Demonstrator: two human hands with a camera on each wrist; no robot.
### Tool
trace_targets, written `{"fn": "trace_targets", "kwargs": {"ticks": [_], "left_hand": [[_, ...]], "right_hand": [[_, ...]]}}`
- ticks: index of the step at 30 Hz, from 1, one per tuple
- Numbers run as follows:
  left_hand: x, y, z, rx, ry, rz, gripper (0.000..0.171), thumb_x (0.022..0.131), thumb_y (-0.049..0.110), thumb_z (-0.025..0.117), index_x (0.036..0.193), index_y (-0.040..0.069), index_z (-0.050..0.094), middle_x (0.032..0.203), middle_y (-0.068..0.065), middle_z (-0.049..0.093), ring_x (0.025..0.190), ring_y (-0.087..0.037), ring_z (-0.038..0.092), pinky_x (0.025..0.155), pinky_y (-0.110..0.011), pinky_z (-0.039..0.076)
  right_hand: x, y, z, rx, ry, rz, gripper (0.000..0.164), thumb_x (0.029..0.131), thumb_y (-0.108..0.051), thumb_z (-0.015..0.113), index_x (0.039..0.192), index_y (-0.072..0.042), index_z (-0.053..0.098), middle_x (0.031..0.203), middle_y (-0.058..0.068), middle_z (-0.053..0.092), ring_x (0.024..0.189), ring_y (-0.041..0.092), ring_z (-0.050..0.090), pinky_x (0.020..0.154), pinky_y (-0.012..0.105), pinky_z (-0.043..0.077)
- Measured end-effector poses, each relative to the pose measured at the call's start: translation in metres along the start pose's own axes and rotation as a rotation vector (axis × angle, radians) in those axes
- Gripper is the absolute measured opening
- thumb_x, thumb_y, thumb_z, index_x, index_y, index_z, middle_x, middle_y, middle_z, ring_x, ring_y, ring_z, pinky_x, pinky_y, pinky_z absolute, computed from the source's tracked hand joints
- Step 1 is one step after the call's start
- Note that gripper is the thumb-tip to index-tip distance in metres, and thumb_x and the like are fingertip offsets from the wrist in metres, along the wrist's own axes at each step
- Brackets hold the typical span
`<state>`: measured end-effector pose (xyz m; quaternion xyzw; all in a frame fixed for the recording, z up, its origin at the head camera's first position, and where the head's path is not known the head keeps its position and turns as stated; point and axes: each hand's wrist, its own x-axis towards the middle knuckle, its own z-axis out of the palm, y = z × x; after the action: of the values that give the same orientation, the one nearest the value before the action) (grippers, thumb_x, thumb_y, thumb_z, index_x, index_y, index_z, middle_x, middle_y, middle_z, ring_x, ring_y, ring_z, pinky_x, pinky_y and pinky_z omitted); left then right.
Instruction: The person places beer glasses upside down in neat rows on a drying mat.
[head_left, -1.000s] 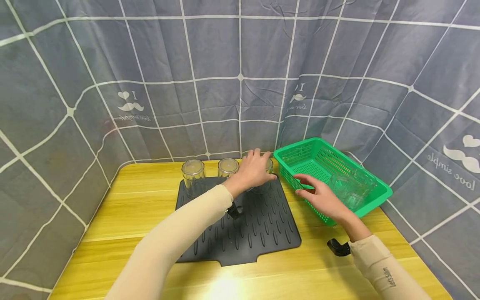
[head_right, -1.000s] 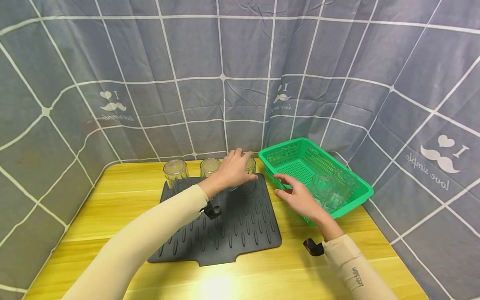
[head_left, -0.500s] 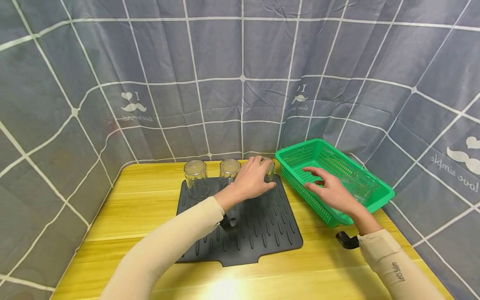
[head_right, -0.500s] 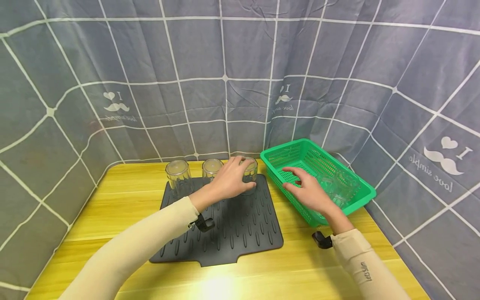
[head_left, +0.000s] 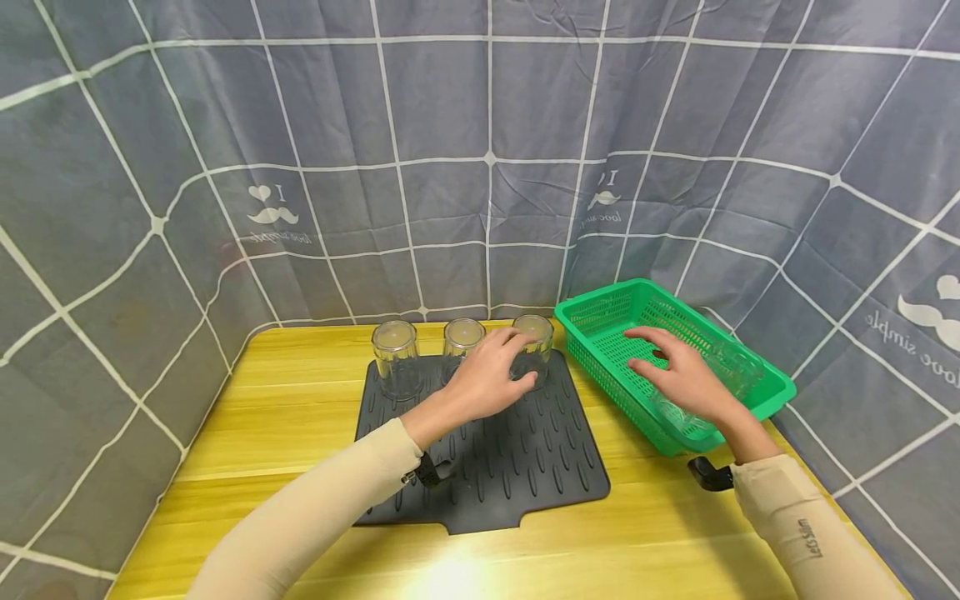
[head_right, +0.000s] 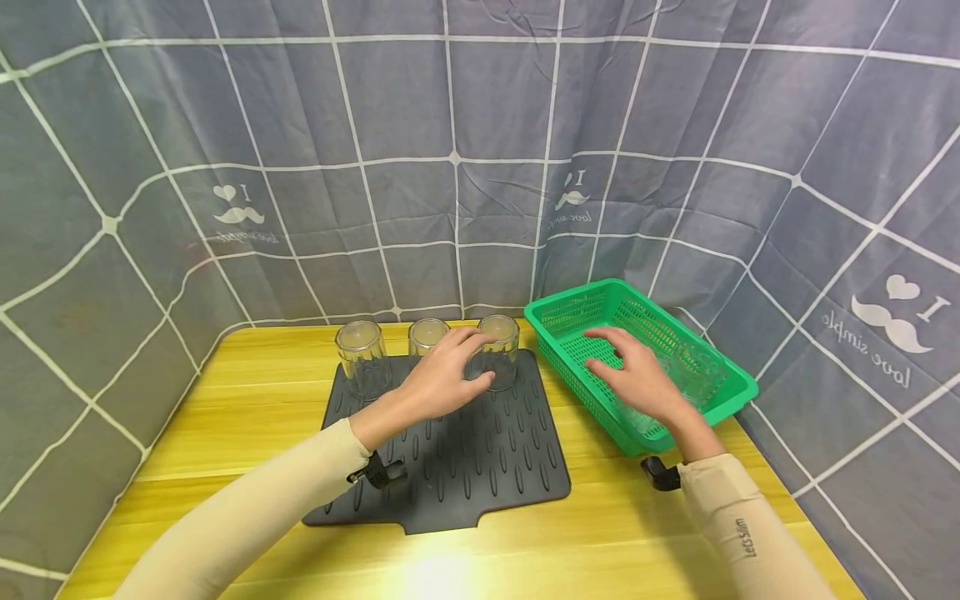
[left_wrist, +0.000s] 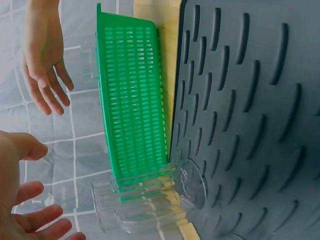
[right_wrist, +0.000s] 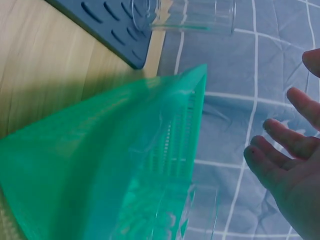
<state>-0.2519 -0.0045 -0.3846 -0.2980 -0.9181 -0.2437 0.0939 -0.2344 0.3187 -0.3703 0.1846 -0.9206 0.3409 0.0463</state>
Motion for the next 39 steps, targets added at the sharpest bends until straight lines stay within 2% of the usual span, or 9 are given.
{"fn": "trace_targets", "kwargs": {"ticks": [9, 14, 19, 23, 28, 39], "left_hand": [[-0.034, -0.014, 0.003, -0.091, 0.057, -0.033, 0.045, 0.098, 0.031, 0.064, 0.140, 0.019, 0.058, 0.141, -0.003, 0.054, 0.135, -0.026, 0.049, 0.106, -0.051, 0.046], [-0.048, -0.022, 0.005, -0.115, 0.046, -0.067, 0.044, 0.097, 0.030, 0.065, 0.140, 0.020, 0.058, 0.142, -0.004, 0.053, 0.135, -0.026, 0.049, 0.104, -0.052, 0.046], [-0.056, -0.028, 0.004, -0.123, 0.030, -0.092, 0.045, 0.097, 0.032, 0.064, 0.140, 0.021, 0.058, 0.140, -0.002, 0.054, 0.132, -0.024, 0.050, 0.103, -0.051, 0.047], [-0.061, -0.032, 0.003, -0.130, 0.025, -0.101, 0.045, 0.096, 0.032, 0.065, 0.139, 0.022, 0.058, 0.138, 0.000, 0.055, 0.130, -0.023, 0.051, 0.101, -0.050, 0.048], [-0.069, -0.038, 0.000, -0.130, 0.040, -0.125, 0.046, 0.094, 0.031, 0.067, 0.139, 0.023, 0.059, 0.141, -0.001, 0.054, 0.131, -0.024, 0.050, 0.101, -0.053, 0.047], [-0.083, -0.045, -0.005, -0.153, 0.037, -0.144, 0.047, 0.094, 0.030, 0.067, 0.139, 0.021, 0.060, 0.141, -0.003, 0.054, 0.130, -0.026, 0.051, 0.099, -0.053, 0.048]], "right_hand": [[0.000, 0.013, -0.012, -0.071, 0.030, 0.006, 0.050, 0.103, -0.031, 0.059, 0.148, -0.011, 0.048, 0.153, 0.019, 0.043, 0.134, 0.049, 0.044, 0.102, 0.066, 0.040], [0.000, 0.020, -0.019, -0.110, 0.047, 0.016, 0.050, 0.104, -0.031, 0.057, 0.147, -0.009, 0.049, 0.153, 0.022, 0.043, 0.133, 0.050, 0.044, 0.101, 0.066, 0.040], [0.000, 0.027, -0.025, -0.134, 0.072, 0.027, 0.047, 0.103, -0.029, 0.059, 0.144, -0.009, 0.051, 0.151, 0.024, 0.045, 0.132, 0.050, 0.044, 0.097, 0.066, 0.041], [0.001, 0.034, -0.027, -0.157, 0.068, 0.041, 0.049, 0.101, -0.031, 0.061, 0.144, -0.009, 0.052, 0.151, 0.024, 0.044, 0.136, 0.051, 0.041, 0.099, 0.068, 0.039], [0.001, 0.041, -0.030, -0.162, 0.031, 0.070, 0.055, 0.099, -0.034, 0.064, 0.145, -0.008, 0.050, 0.153, 0.027, 0.041, 0.139, 0.053, 0.035, 0.102, 0.072, 0.034], [-0.002, 0.046, -0.039, -0.183, -0.046, 0.075, 0.065, 0.093, -0.033, 0.073, 0.145, -0.004, 0.049, 0.151, 0.029, 0.042, 0.137, 0.055, 0.036, 0.103, 0.073, 0.033]]}}
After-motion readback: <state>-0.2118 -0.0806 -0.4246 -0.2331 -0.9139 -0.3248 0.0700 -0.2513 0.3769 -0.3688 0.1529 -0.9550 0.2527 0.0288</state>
